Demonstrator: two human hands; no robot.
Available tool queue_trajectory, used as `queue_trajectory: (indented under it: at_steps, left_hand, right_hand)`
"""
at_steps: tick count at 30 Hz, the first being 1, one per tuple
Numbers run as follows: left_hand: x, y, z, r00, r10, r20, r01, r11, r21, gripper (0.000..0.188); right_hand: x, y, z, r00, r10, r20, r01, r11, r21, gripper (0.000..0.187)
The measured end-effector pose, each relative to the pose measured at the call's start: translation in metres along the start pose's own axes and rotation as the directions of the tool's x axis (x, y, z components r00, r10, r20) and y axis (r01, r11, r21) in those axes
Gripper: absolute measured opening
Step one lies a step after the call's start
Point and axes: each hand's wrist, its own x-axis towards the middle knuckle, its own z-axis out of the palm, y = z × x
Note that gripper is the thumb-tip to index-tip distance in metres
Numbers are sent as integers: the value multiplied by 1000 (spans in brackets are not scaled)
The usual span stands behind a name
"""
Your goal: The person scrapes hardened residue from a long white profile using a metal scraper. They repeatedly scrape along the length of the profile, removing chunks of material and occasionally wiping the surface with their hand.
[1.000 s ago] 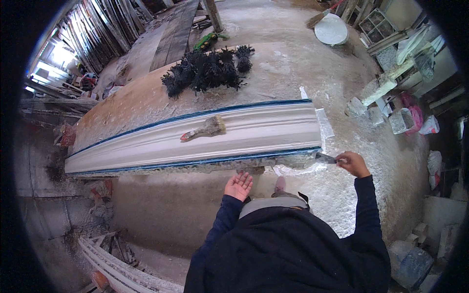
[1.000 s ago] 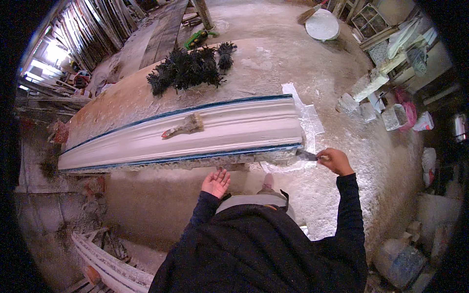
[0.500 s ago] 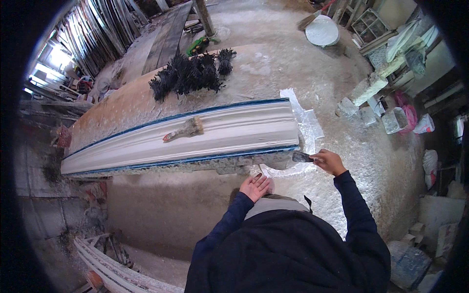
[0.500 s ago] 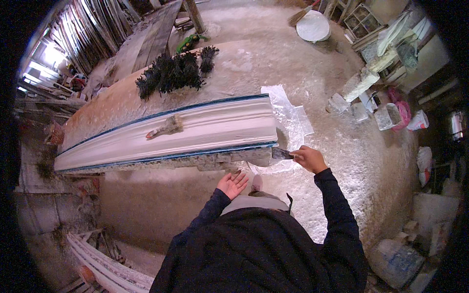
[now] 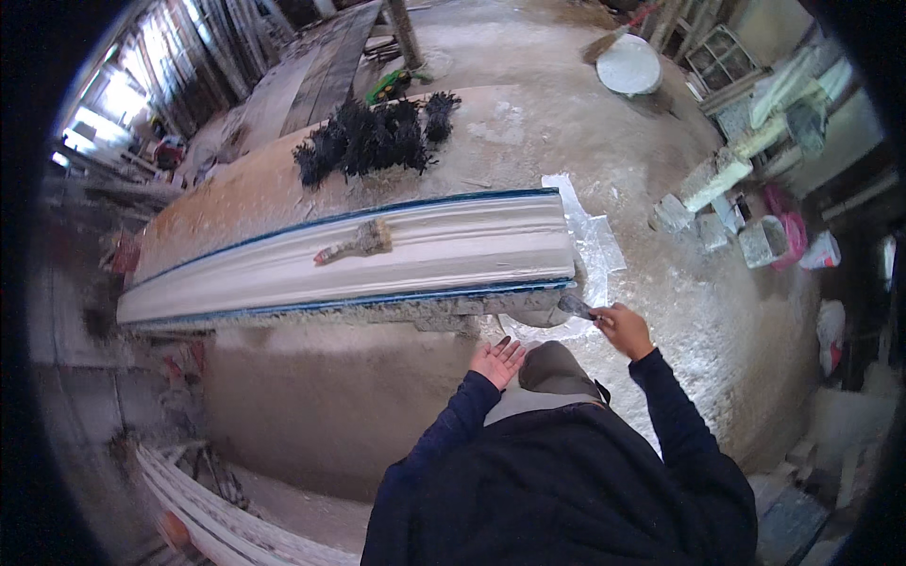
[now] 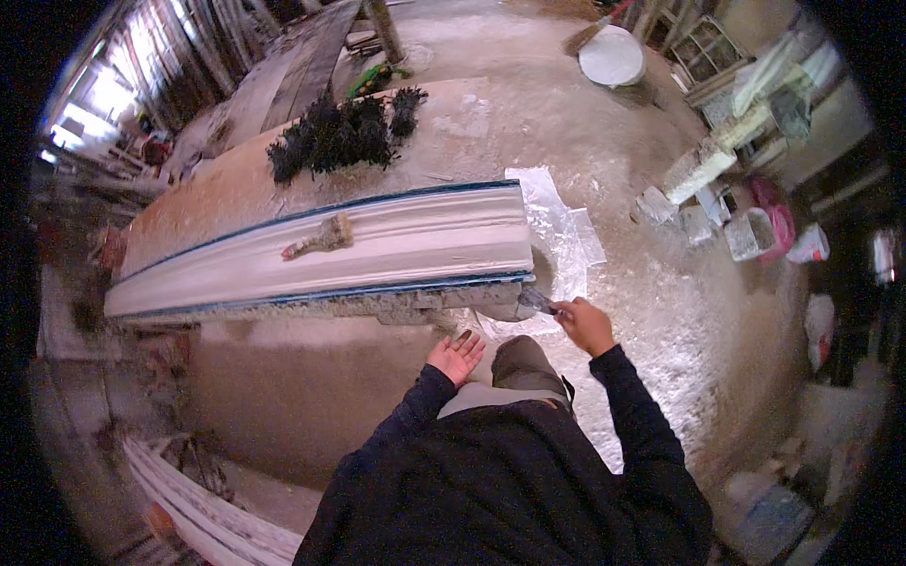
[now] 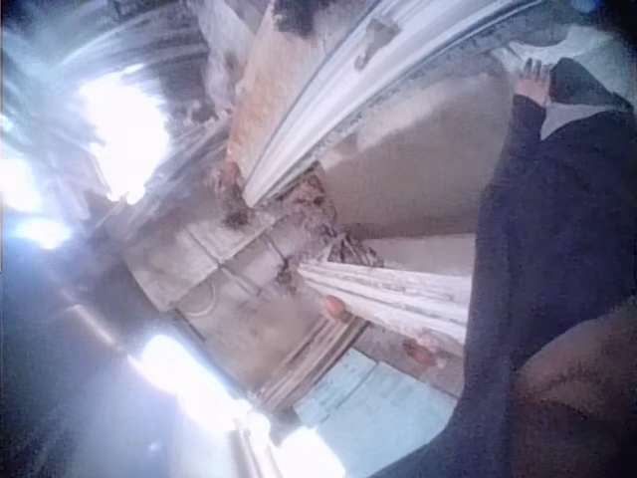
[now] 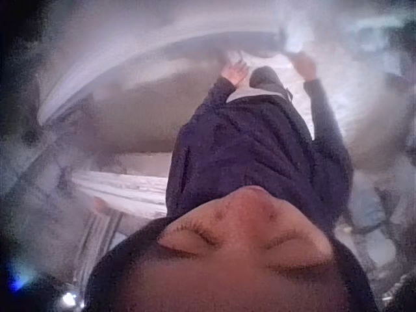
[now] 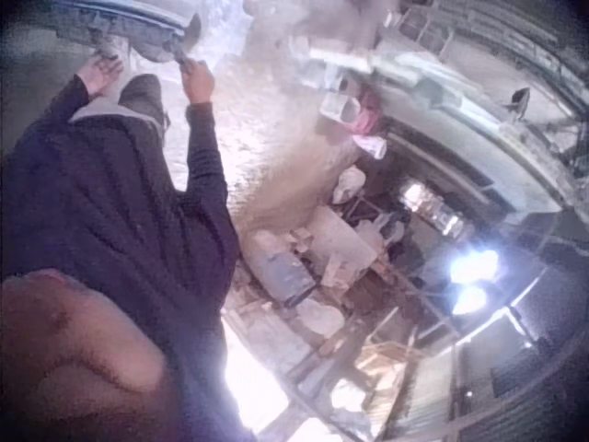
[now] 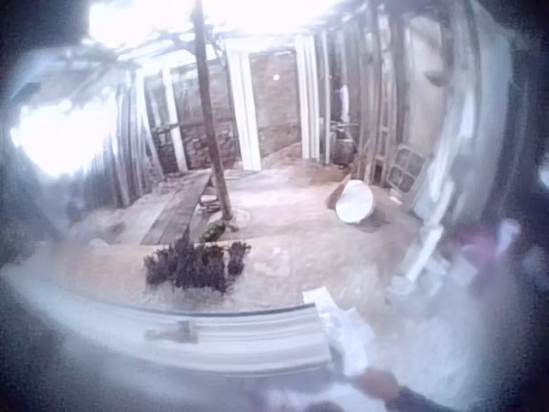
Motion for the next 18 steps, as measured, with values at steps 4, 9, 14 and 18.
queue_trajectory:
  at_steps: [4, 9, 14, 18]
  left_hand:
    - [17, -14, 19, 999, 50, -9, -50, 998, -40, 46]
    - [72, -46, 37, 982, 176, -75, -188, 954, -232, 46]
    - [110, -82, 46, 926, 327, -190, -378, 787, -488, 48]
    - [123, -96, 53, 865, 406, -294, -501, 686, -527, 49]
  right_hand:
    - [-1, -3, 5, 998, -38, 56, 38, 999, 6, 25]
    - [15, 16, 10, 955, -251, 157, 245, 968, 54, 33]
    - [56, 36, -31, 835, -496, 241, 497, 866, 60, 29]
    - [84, 52, -28, 729, -631, 264, 644, 764, 49, 26]
